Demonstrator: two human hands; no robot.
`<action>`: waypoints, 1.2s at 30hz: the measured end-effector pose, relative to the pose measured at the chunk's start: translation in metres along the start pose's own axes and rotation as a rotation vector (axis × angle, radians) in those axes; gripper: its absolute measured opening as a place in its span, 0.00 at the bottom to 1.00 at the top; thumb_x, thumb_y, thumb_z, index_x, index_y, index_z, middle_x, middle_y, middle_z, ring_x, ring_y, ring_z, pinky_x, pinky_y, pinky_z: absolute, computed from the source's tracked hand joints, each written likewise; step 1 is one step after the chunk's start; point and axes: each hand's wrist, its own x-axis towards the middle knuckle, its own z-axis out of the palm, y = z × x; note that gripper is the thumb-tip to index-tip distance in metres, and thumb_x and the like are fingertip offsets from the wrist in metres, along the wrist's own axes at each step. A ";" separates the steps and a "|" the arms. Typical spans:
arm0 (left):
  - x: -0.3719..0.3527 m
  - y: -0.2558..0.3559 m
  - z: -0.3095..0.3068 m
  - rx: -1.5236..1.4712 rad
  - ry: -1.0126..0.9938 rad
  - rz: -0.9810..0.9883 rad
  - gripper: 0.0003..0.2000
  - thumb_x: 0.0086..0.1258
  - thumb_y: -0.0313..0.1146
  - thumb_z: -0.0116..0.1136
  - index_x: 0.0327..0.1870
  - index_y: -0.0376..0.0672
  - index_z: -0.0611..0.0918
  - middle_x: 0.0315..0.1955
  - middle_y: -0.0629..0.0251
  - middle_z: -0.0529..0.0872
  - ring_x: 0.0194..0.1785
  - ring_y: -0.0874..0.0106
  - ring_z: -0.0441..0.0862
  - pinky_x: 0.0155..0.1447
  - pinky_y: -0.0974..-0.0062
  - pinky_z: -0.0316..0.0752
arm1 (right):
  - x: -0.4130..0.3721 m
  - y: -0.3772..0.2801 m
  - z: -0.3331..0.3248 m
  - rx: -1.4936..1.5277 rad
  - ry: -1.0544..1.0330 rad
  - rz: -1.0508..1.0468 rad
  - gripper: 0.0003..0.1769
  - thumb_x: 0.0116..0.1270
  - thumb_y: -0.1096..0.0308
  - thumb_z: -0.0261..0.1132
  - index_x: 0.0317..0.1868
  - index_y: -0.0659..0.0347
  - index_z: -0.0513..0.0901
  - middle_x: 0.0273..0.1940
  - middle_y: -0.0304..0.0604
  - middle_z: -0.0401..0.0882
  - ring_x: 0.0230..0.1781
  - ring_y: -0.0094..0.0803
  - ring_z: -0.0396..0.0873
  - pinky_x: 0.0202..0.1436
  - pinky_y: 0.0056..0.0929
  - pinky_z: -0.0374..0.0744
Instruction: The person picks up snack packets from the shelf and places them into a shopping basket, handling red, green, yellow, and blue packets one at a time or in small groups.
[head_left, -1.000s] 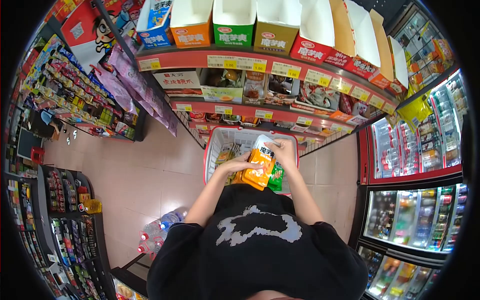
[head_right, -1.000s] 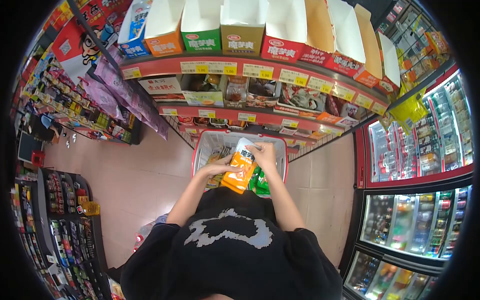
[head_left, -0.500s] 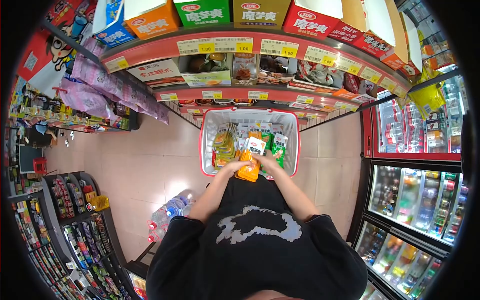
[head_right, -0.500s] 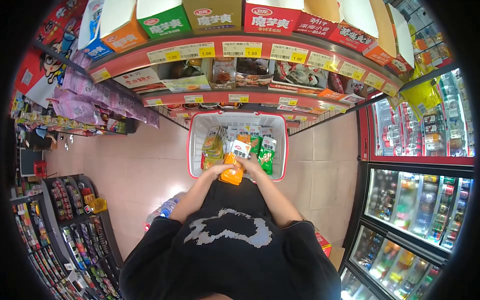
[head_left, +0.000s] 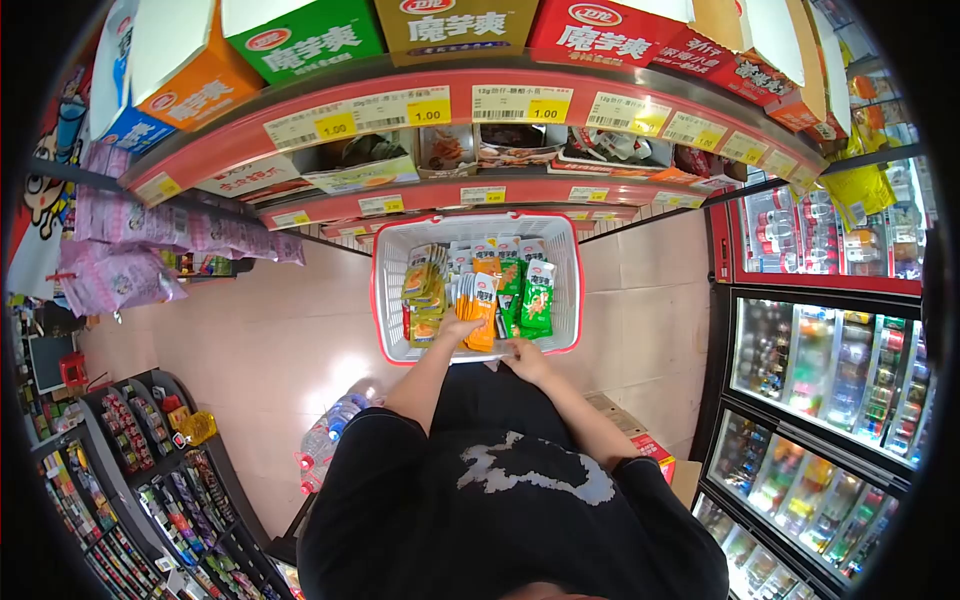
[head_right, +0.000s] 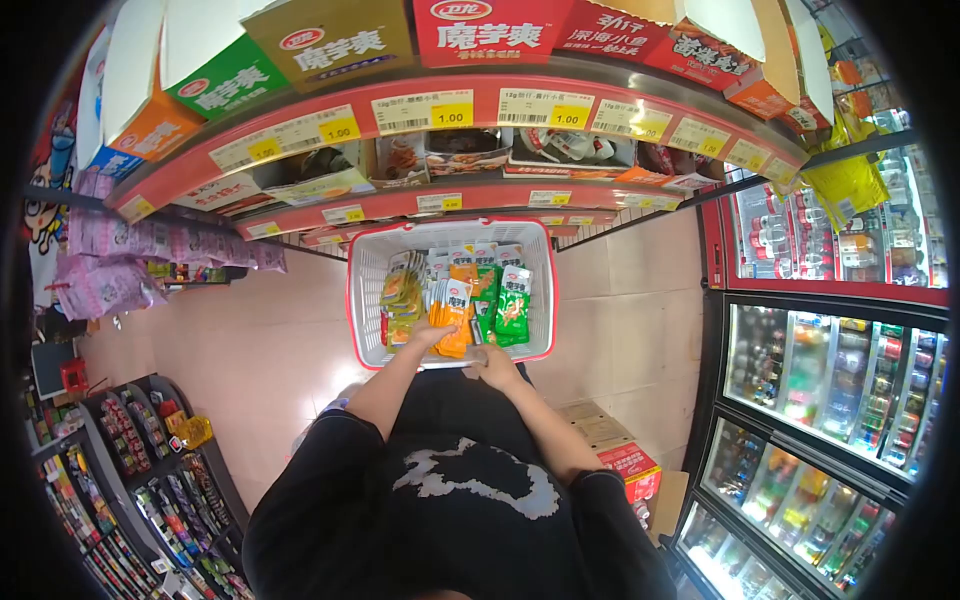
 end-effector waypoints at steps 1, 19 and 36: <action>0.012 -0.003 0.008 0.013 0.021 0.000 0.42 0.38 0.45 0.71 0.55 0.31 0.68 0.47 0.49 0.78 0.50 0.62 0.78 0.53 0.71 0.71 | -0.004 -0.006 -0.008 0.037 -0.017 0.044 0.23 0.54 0.64 0.65 0.49 0.64 0.74 0.41 0.52 0.76 0.42 0.41 0.77 0.46 0.33 0.76; -0.060 -0.012 -0.009 0.458 -0.044 0.255 0.30 0.53 0.50 0.58 0.53 0.37 0.71 0.51 0.48 0.73 0.56 0.56 0.70 0.58 0.65 0.66 | 0.000 0.018 0.004 -0.412 -0.017 0.037 0.18 0.52 0.65 0.65 0.43 0.61 0.77 0.43 0.47 0.75 0.48 0.43 0.72 0.51 0.36 0.73; -0.081 -0.064 -0.084 0.261 0.198 0.272 0.15 0.56 0.33 0.50 0.43 0.40 0.77 0.34 0.53 0.83 0.40 0.60 0.81 0.45 0.67 0.75 | 0.069 0.041 -0.018 0.037 -0.139 0.544 0.25 0.52 0.55 0.67 0.47 0.63 0.78 0.36 0.48 0.81 0.32 0.35 0.80 0.34 0.34 0.80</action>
